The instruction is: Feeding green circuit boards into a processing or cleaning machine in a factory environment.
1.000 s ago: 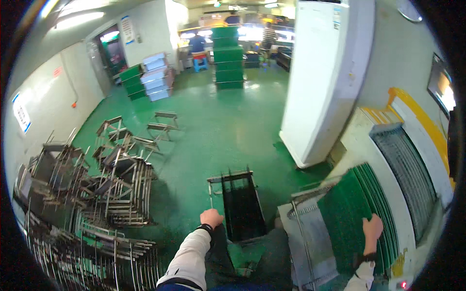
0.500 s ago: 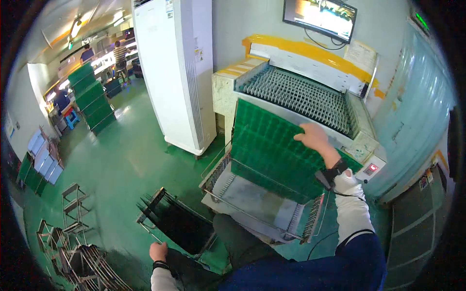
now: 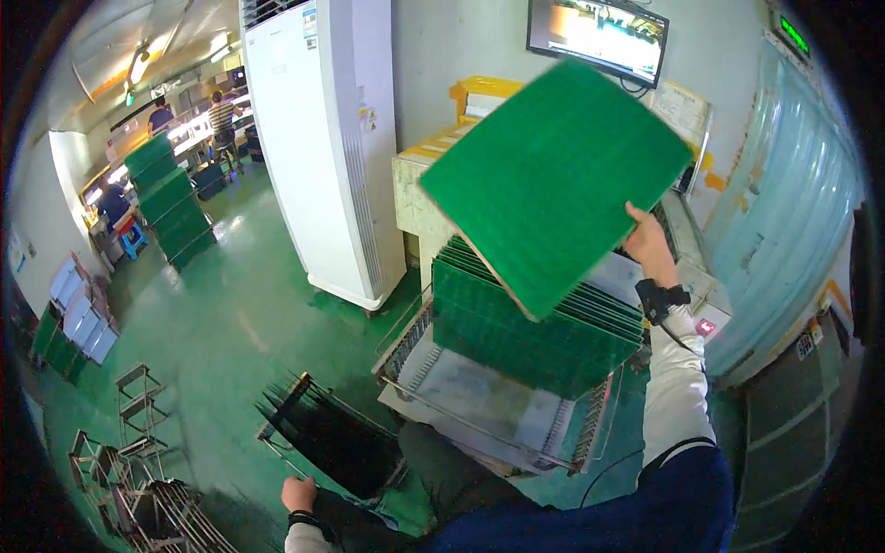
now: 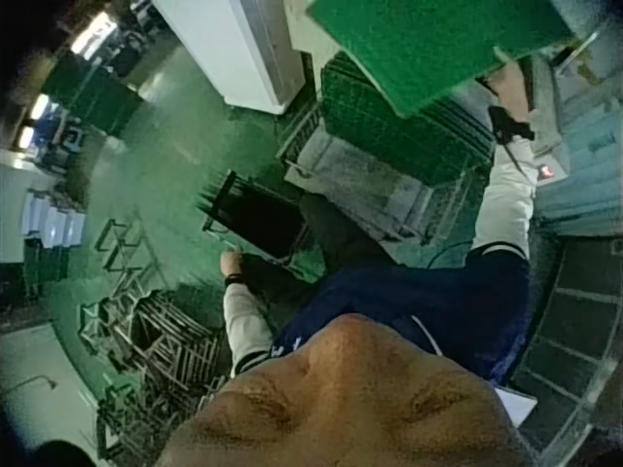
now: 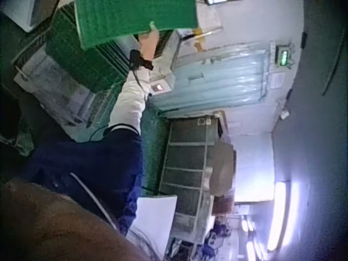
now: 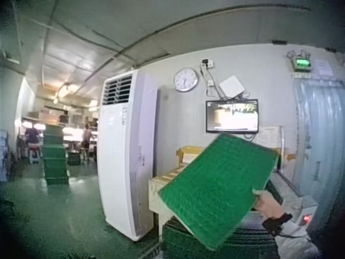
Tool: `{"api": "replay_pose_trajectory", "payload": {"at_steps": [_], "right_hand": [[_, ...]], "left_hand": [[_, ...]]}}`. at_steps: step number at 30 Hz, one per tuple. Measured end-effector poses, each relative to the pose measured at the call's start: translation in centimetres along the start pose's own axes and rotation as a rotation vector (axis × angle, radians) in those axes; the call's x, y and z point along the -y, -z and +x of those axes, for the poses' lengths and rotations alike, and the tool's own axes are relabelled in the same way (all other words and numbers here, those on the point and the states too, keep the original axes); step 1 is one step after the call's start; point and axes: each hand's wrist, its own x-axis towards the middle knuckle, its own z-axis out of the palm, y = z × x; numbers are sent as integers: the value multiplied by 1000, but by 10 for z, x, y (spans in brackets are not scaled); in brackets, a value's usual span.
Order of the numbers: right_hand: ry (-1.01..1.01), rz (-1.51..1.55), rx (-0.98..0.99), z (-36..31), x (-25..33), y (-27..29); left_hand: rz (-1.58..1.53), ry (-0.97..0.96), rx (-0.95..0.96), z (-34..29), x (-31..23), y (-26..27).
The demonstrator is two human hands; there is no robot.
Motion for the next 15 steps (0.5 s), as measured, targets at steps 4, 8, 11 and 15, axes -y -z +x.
{"api": "replay_pose_trajectory", "payload": {"at_steps": [4, 8, 11, 15], "right_hand": [[-93, 17, -88, 32, -51, 38], [-73, 131, -116, 71, -107, 62], [-66, 274, -181, 84, -134, 59], [-90, 370, -181, 105, -164, 43]], "left_hand": [[34, 3, -16, 0, -2, -5], [77, 12, 36, 10, 8, -8], [81, 6, 13, 9, 3, -12], [151, 42, -39, 2, 7, -6]]}}
